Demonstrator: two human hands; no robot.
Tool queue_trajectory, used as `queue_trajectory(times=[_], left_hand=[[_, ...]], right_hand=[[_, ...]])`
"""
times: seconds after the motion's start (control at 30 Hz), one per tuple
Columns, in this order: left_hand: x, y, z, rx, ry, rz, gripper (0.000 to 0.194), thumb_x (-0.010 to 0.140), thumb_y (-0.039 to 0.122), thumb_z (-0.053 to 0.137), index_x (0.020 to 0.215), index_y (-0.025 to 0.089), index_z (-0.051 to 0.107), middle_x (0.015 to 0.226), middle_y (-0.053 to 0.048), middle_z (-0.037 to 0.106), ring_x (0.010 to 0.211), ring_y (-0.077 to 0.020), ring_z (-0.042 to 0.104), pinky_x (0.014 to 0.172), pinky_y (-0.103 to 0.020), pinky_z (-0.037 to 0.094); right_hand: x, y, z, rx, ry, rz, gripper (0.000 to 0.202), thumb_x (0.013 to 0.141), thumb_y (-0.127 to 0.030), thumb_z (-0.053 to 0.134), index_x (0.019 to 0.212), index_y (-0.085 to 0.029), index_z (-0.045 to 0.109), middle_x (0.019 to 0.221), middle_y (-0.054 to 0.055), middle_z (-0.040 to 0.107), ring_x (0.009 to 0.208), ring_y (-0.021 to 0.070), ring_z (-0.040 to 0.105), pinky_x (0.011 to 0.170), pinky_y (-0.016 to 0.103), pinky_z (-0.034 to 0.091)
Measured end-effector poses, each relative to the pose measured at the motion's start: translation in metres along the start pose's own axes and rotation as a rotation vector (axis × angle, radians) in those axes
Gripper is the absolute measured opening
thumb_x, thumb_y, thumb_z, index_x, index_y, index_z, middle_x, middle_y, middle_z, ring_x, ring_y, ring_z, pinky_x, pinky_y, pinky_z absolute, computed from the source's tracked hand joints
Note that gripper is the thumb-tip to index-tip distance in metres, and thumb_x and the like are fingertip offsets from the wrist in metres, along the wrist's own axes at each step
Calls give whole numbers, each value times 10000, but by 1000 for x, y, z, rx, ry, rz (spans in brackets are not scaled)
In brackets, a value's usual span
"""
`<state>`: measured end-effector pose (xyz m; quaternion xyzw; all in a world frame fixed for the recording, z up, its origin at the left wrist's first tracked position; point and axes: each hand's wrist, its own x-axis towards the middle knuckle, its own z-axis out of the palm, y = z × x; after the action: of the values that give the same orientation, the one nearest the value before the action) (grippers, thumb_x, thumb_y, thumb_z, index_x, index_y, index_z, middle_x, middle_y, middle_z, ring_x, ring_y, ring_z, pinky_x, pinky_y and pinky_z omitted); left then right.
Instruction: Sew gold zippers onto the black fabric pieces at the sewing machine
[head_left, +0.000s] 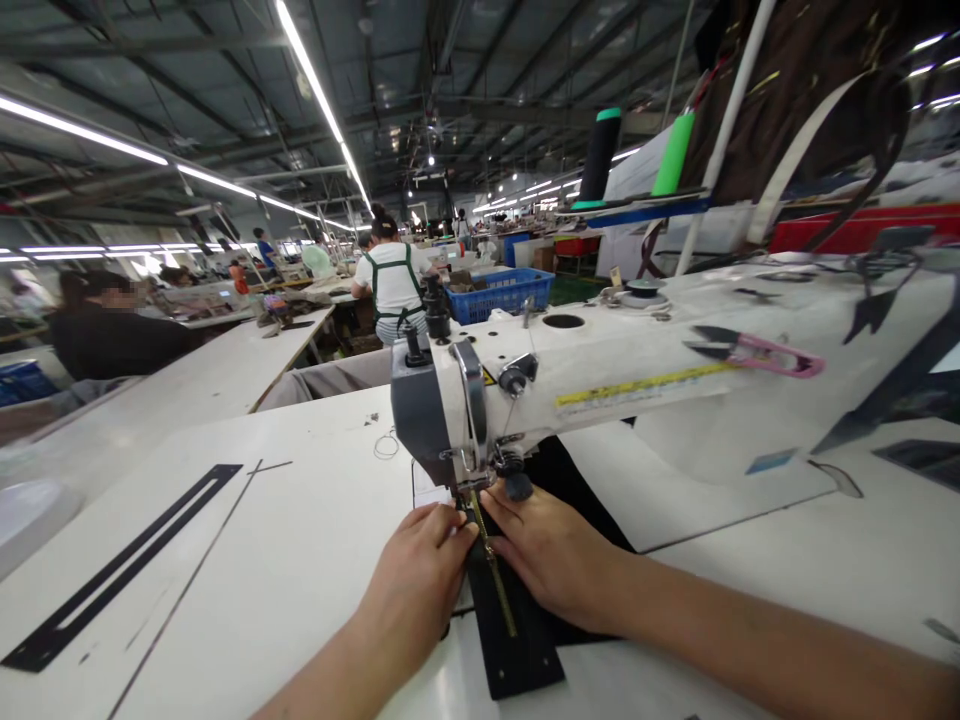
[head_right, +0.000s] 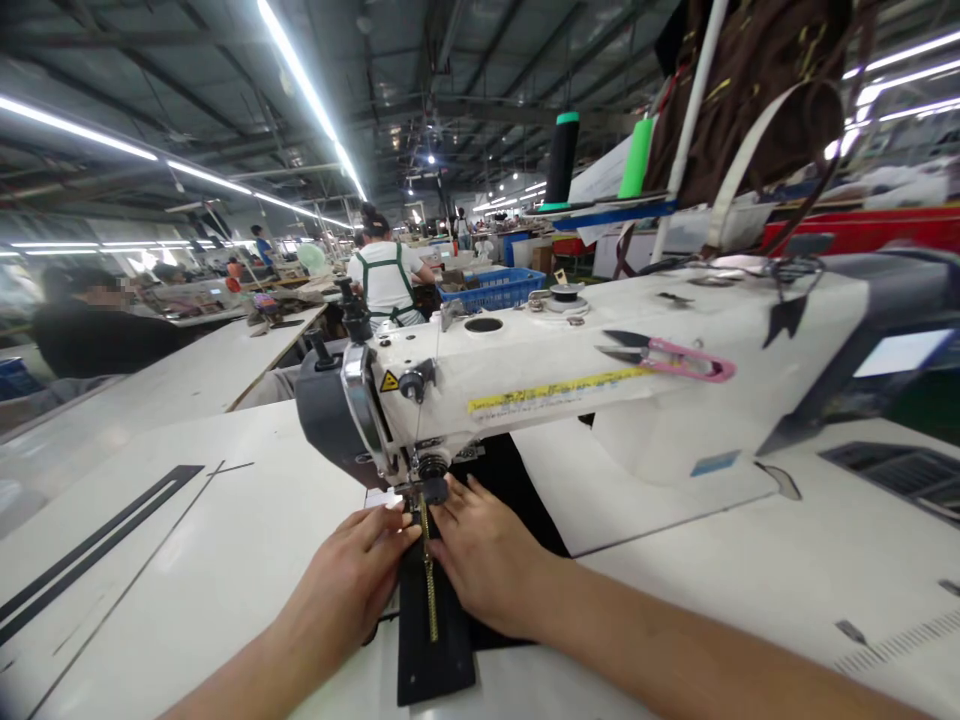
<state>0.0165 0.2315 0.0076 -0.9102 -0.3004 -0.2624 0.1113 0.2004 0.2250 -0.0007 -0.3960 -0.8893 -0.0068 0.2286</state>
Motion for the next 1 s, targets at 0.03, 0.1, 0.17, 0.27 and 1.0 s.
queue_trajectory(times=[0.03,0.1,0.17,0.27,1.0], left_hand=[[-3,3,-2,4,8,11,232,831,100,387,922,123,599,862,-106,641,833,-222,625,740,-367,563],[-9,10,-4,5,36,35,239,845,103,369,922,131,594,898,-102,658,867,-221,633,770,-370,558],[-13,17,-6,1,68,53,236,860,108,363,924,127,589,915,-99,668,883,-218,638,771,-359,561],[-15,20,-7,-4,79,56,231,865,101,366,930,119,587,930,-99,674,892,-216,639,766,-360,565],[-12,23,-18,-144,-115,-188,240,696,80,545,911,165,611,881,-60,640,824,-214,603,762,-396,533]], right_hand=[[-5,-3,-2,-11,12,-13,378,863,-165,392,1206,-49,499,1261,169,506,1182,267,449,1003,461,383],[-18,-10,-6,-49,49,-45,370,868,-180,395,1197,-68,521,1274,145,502,1180,254,457,988,428,410],[-30,-18,-8,-89,86,-77,373,873,-200,403,1202,-80,530,1272,127,508,1171,244,472,977,395,429],[-40,-25,-8,-98,89,-80,383,874,-212,404,1209,-77,533,1261,121,516,1157,242,489,969,381,437],[-19,-22,-19,43,-16,-134,269,870,-160,362,854,-113,626,850,98,567,796,208,474,718,375,440]])
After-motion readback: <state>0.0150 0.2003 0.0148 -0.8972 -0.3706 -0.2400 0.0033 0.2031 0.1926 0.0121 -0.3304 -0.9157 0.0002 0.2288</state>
